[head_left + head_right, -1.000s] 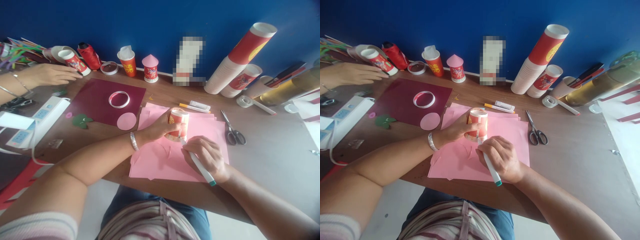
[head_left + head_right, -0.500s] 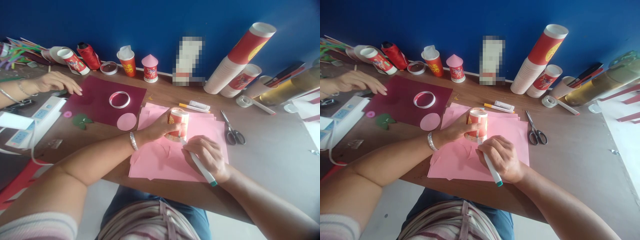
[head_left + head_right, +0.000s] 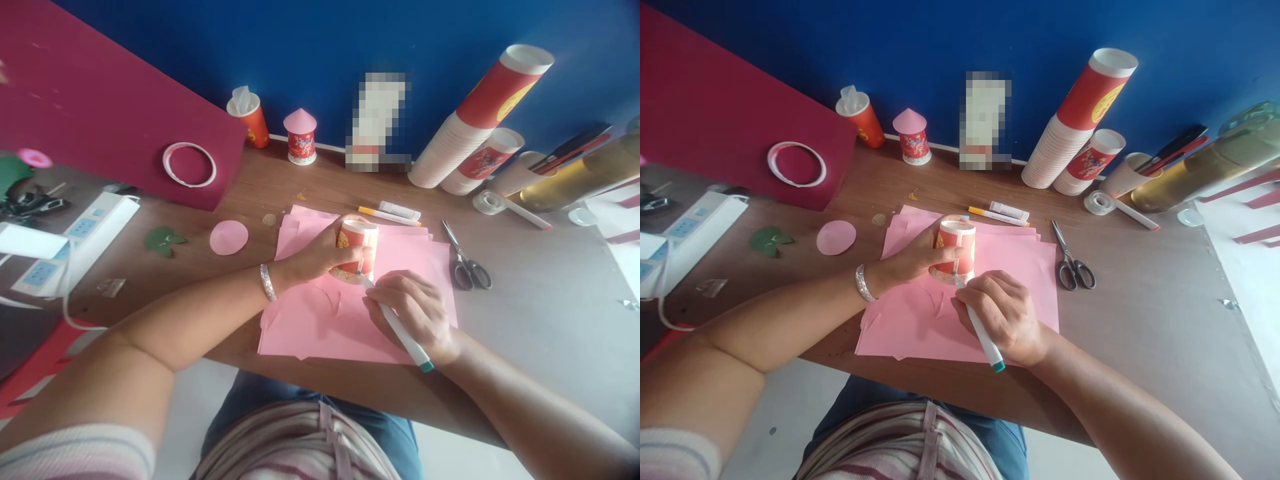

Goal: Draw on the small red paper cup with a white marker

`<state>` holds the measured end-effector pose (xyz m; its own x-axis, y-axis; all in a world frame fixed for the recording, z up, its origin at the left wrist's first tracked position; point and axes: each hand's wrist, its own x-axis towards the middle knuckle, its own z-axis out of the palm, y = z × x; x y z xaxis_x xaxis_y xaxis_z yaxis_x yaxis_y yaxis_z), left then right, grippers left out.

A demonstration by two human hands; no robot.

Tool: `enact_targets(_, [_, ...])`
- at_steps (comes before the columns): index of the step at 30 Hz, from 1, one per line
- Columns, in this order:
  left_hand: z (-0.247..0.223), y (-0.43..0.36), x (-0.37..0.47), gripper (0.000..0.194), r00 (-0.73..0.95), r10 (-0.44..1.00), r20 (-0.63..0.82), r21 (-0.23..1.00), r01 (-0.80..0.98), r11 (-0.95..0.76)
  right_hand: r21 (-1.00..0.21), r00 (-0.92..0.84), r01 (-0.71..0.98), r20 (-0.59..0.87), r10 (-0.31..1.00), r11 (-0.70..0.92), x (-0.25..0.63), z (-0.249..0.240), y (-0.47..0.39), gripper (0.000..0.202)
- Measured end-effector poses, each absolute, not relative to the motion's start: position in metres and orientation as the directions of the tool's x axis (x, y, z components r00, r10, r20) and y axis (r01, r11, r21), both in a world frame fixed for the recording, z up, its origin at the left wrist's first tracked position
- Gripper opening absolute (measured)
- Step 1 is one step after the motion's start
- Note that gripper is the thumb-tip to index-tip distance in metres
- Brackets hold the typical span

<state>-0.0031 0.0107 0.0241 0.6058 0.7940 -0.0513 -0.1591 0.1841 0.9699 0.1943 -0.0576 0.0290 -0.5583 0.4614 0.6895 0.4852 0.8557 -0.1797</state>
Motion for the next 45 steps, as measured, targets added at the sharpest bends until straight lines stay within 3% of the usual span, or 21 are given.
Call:
enact_targets(8, [0.0277, 0.0111, -0.0022, 0.024, 0.616, 0.787, -0.014, 0.976, -0.164, 0.145, -0.180, -0.568, 0.494, 0.674, 0.472, 0.851, 0.1928, 0.0308, -0.0569, 0.019])
enact_targets(16, [0.0260, 0.0110, -0.0020, 0.032, 0.602, 0.796, -0.066, 0.972, -0.142, 0.188, -0.167, -0.543, 0.473, 0.718, 0.436, 0.865, 0.1943, 0.0292, -0.0574, 0.022])
enact_targets(45, [0.0306, 0.0098, -0.0038, 0.030, 0.614, 0.786, -0.072, 0.973, -0.129, 0.190, -0.158, -0.551, 0.507, 0.696, 0.460, 0.847, 0.1944, 0.0298, -0.0571, 0.019])
